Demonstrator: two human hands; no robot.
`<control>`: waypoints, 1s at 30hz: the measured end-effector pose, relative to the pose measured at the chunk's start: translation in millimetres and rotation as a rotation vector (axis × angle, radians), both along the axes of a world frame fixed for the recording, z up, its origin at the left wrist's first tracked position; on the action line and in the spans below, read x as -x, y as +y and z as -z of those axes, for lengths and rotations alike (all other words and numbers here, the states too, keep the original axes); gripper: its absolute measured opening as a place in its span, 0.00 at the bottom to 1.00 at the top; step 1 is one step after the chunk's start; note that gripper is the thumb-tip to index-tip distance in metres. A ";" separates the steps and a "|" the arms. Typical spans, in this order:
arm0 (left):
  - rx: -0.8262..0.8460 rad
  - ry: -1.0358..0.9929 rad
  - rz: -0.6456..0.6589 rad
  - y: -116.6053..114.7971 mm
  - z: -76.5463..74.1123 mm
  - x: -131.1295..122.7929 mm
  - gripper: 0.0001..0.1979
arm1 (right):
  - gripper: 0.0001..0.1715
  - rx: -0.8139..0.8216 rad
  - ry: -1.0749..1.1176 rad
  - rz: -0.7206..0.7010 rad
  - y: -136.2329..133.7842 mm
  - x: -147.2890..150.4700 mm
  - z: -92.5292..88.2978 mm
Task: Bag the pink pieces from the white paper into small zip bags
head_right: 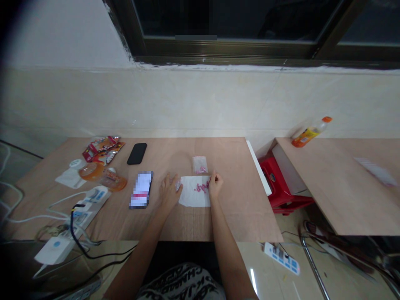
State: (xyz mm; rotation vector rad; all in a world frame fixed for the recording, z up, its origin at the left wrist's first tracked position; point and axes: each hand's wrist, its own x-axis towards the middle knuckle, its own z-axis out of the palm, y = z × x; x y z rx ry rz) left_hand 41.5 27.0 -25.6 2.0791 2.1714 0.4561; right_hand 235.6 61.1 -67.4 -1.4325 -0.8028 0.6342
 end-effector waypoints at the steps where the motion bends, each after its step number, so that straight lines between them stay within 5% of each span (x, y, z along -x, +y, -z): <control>1: 0.008 0.014 -0.005 0.5 1.6 -1.1 0.25 | 0.30 0.004 -0.008 0.001 0.0 -0.1 -0.2; 14: -0.004 0.089 0.010 6.1 29.8 -4.7 0.25 | 0.30 0.030 -0.019 -0.006 -0.2 1.3 -2.9; 30: -0.009 0.079 0.019 6.1 32.1 -5.0 0.27 | 0.30 0.001 -0.020 -0.132 -1.1 5.7 -7.1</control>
